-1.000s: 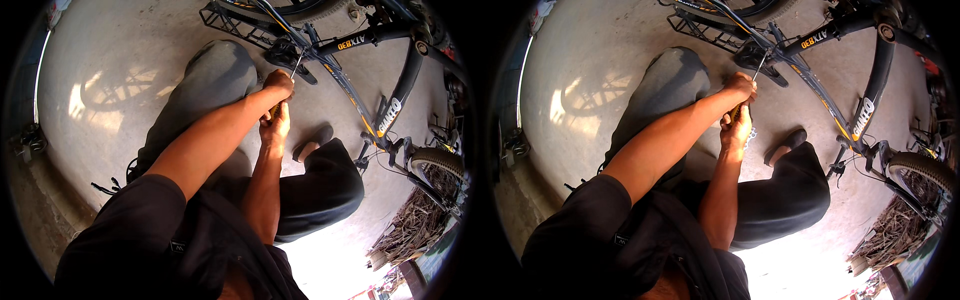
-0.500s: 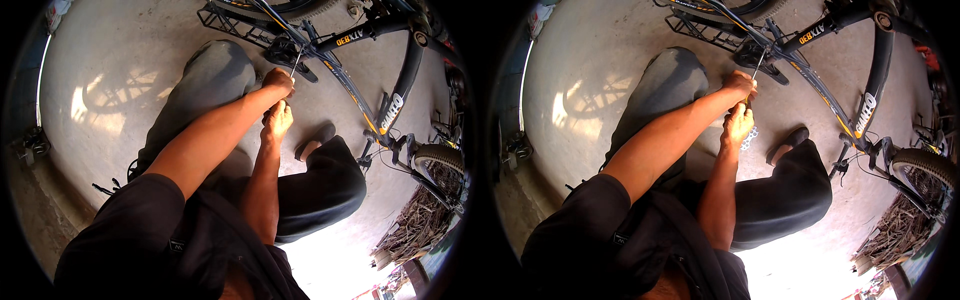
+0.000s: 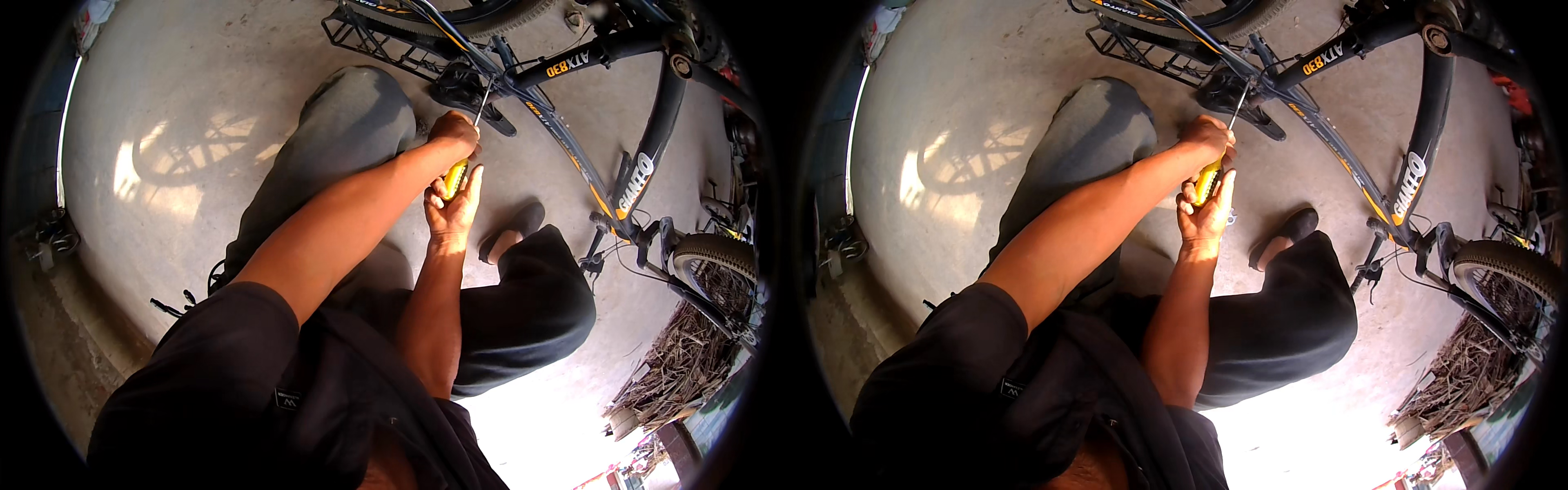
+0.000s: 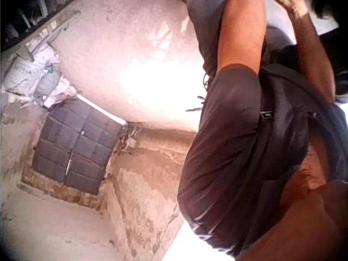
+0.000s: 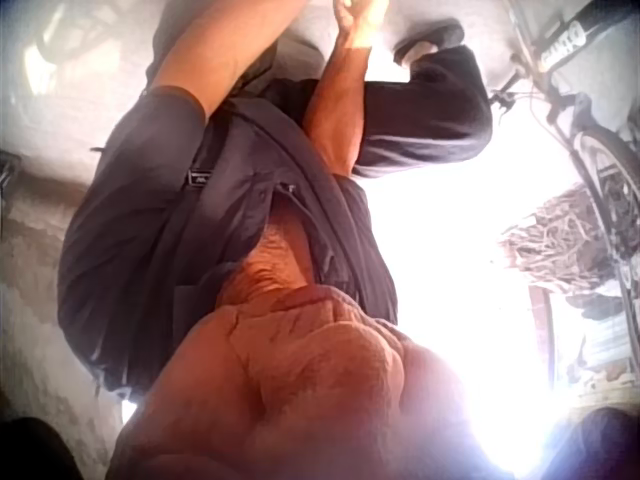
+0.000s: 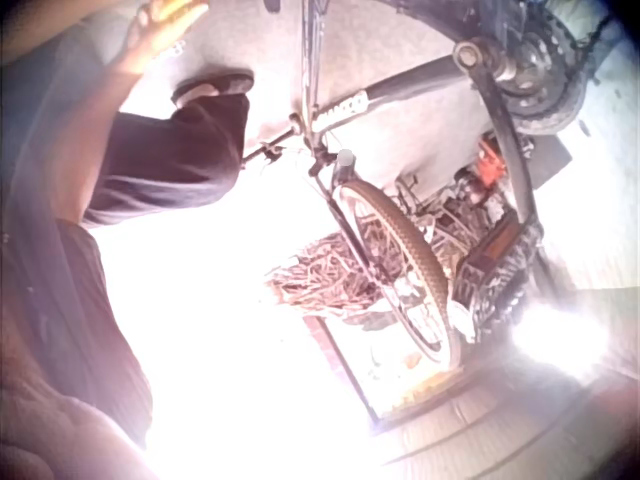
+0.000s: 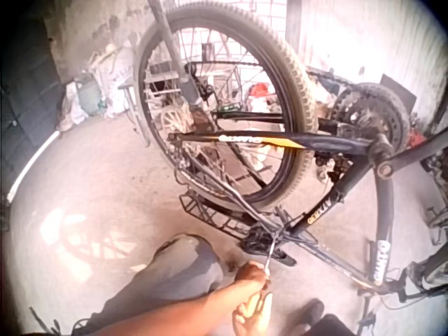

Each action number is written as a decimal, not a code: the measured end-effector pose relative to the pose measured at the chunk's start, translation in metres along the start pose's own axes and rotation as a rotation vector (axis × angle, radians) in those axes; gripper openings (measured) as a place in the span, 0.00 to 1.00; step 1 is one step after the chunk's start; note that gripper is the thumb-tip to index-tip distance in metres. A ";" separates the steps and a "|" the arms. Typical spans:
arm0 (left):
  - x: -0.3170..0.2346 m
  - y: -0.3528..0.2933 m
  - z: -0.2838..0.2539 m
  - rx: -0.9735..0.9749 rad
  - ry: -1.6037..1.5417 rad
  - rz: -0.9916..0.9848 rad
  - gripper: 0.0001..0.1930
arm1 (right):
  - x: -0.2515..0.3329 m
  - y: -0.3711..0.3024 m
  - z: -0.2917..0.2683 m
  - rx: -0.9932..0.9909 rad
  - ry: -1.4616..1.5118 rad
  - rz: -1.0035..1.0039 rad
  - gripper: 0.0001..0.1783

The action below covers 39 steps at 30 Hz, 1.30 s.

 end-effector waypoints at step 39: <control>0.006 0.038 -0.004 -0.079 0.266 0.138 0.10 | -0.004 0.009 -0.007 -0.093 -0.303 -0.019 0.18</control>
Point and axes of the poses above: each hand's wrist, its own y-axis towards the middle knuckle, its own z-axis out of the palm, x = y × z, the point moved 2 cm from there along y, towards the middle knuckle, and after that the axes turned 12 degrees about -z, right-handed, at the moved point
